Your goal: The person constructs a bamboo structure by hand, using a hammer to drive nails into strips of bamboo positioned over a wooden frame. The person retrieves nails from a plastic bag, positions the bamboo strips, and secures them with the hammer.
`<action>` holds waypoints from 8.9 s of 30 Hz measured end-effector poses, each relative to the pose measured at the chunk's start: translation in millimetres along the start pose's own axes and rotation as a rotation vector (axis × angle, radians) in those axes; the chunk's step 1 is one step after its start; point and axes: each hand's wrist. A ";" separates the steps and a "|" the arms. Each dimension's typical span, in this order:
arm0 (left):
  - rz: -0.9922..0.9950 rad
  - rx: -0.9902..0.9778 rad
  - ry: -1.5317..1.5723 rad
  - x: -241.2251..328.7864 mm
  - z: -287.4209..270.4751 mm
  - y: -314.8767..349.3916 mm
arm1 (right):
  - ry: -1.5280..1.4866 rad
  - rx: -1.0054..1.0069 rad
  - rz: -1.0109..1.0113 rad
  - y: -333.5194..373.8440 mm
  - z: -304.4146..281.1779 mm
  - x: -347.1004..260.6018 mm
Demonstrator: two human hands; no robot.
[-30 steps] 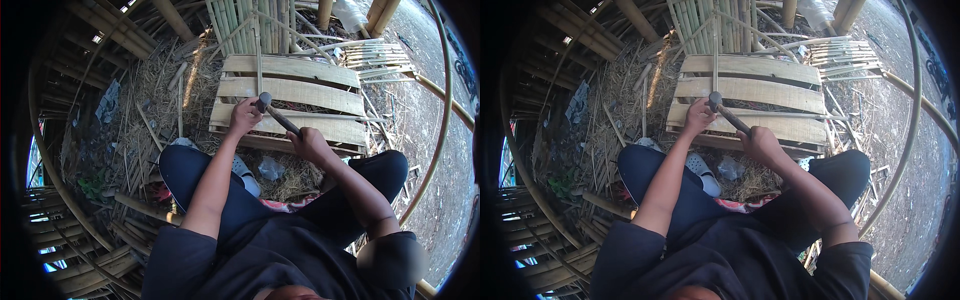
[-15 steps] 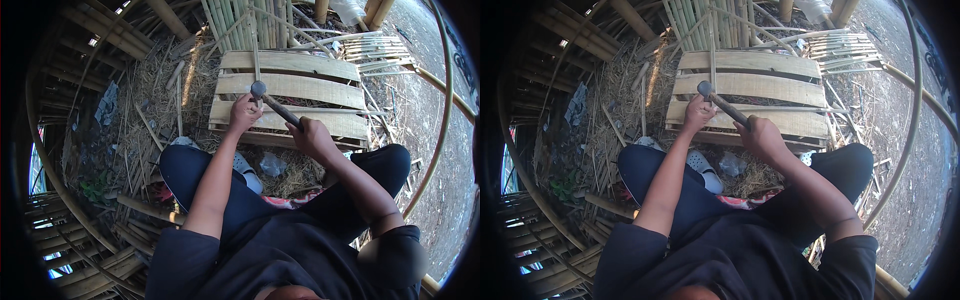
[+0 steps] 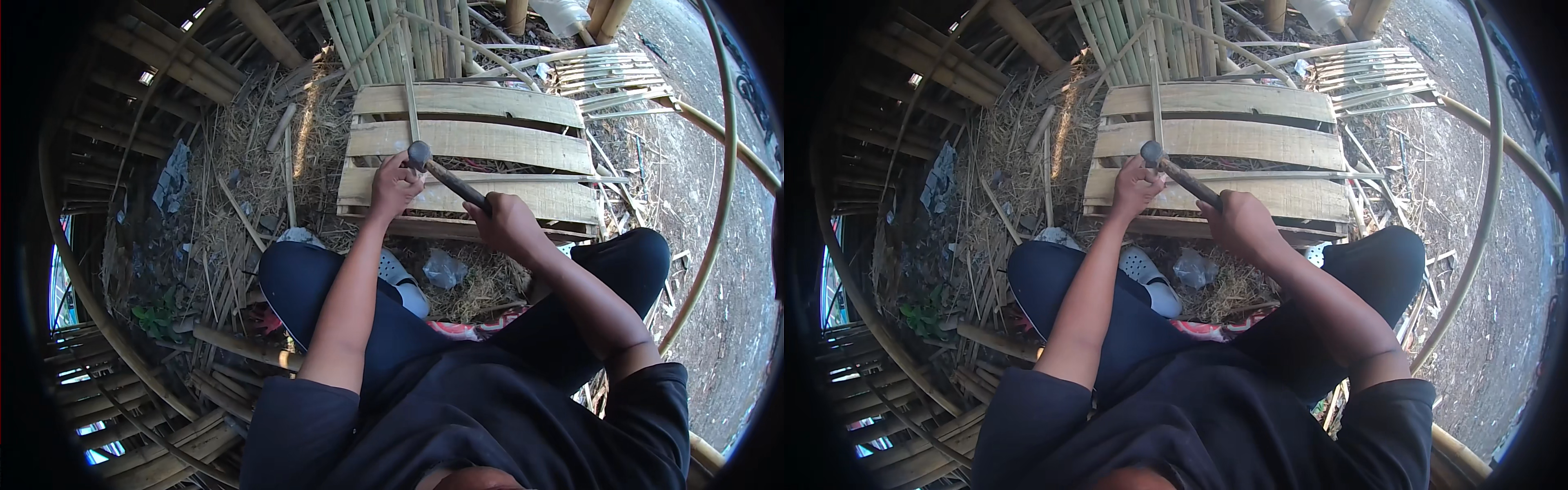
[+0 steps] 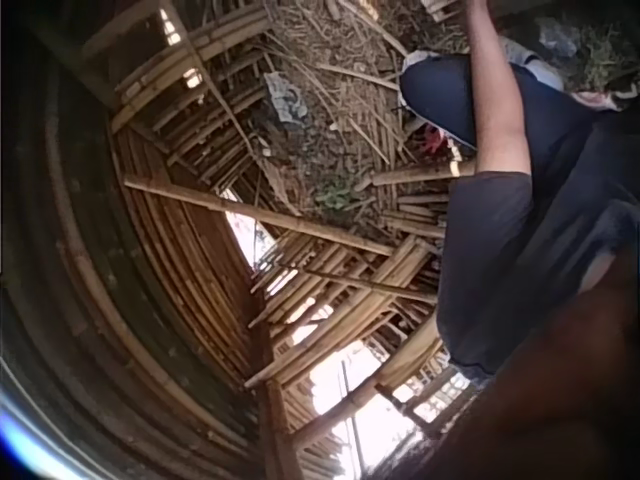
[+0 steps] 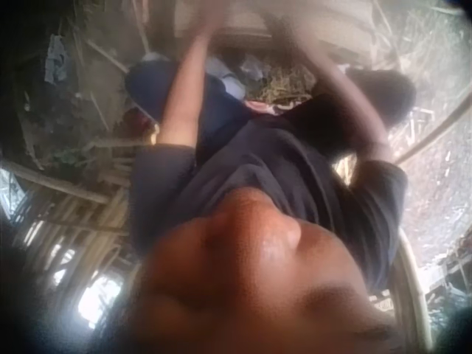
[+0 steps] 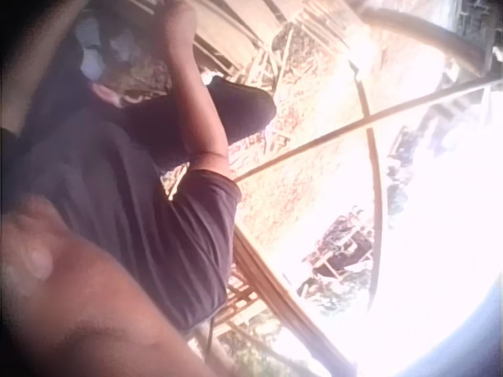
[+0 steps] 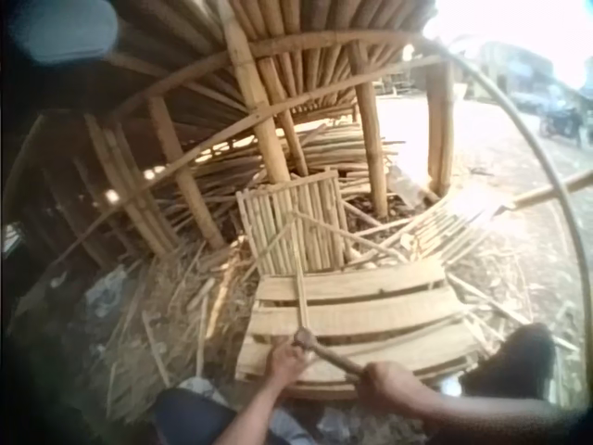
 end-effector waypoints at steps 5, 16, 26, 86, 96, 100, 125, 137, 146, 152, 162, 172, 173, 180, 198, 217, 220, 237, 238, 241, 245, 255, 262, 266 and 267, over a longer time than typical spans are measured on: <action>-0.035 -0.054 0.008 9.2 -4.3 -2.7 | -0.016 0.125 -0.109 5.9 4.6 0.5; 0.001 -0.008 0.077 -2.3 -0.5 -3.7 | -0.008 0.115 -0.116 -0.2 14.8 3.9; -0.019 -0.037 0.038 4.7 -0.8 -4.0 | -0.030 0.178 -0.127 -1.8 18.9 12.0; -0.144 -0.109 0.272 12.2 -7.0 -3.0 | -0.062 0.096 -0.032 -1.6 26.3 12.1; 0.044 -0.025 0.049 5.1 -5.8 -3.2 | -0.031 0.069 -0.015 6.4 22.2 3.1; -0.059 -0.061 0.223 8.4 -6.0 -1.9 | -0.068 0.111 -0.047 10.5 18.4 -3.7; -0.033 -0.129 0.051 6.9 -17.2 -1.3 | -0.075 0.086 0.107 -30.1 -0.1 33.5; 0.006 -0.172 0.032 7.7 -21.5 -4.6 | -0.049 0.103 0.025 -78.5 5.6 59.9; -0.056 -0.203 -0.109 12.8 -21.6 -3.1 | 0.051 0.081 -0.019 -84.1 -6.3 54.0; -0.119 -0.250 -0.126 14.5 -24.0 -5.6 | 0.153 0.076 -0.114 -95.1 -8.1 70.5; -0.204 -0.270 0.014 13.4 -30.1 -5.9 | 0.172 0.070 -0.149 -99.4 -7.4 75.2; -0.229 -0.194 0.073 3.2 -26.0 -3.8 | 0.158 0.049 -0.118 -101.6 -5.0 69.0; -0.228 -0.193 0.072 4.4 -26.6 -3.9 | 0.152 0.042 -0.101 -101.9 -5.2 68.2; -0.182 -0.216 0.138 -1.8 -39.2 -8.5 | 0.110 0.043 -0.089 -106.5 -2.3 73.3; -0.125 -0.349 -0.424 142.5 58.2 22.2 | 0.040 0.001 -0.118 -116.5 -6.6 80.6; -0.130 -0.159 -0.616 117.6 107.4 4.0 | 0.037 -0.111 -0.218 -119.7 -36.3 81.0; -0.092 -0.085 -0.619 115.2 111.8 3.1 | 0.001 -0.105 -0.133 -105.3 -43.8 78.1; -0.120 0.005 -0.602 107.8 118.2 1.7 | 0.222 -0.098 -0.335 -77.9 -84.3 36.6; -0.116 -0.002 -0.600 108.0 118.6 1.3 | 0.245 -0.090 -0.367 -84.1 -81.4 42.8; -0.123 -0.025 -0.597 107.7 116.9 3.2 | 0.204 -0.136 -0.363 -93.3 -69.8 46.3; -0.132 -0.013 -0.606 107.2 117.4 3.7 | 0.259 -0.254 -0.258 -98.7 -72.1 49.7; -0.154 -0.016 -0.606 102.4 124.5 2.5 | 0.203 -0.178 -0.432 -110.9 -62.4 80.4; -0.117 0.010 -0.561 99.0 125.2 3.7 | 0.214 -0.184 -0.510 -106.5 -59.4 78.1; -0.095 0.027 -0.530 96.6 125.1 4.0 | 0.221 -0.139 -0.540 -103.1 -63.4 80.6; -0.079 0.038 -0.517 95.9 126.8 3.1 | 0.226 -0.140 -0.538 -104.5 -63.3 84.5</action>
Point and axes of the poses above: each hand's wrist, its own y-axis away from the middle knuckle, its own z-axis out of the palm, x = y × z, and after that the axes turned 15 degrees about -x, right-handed
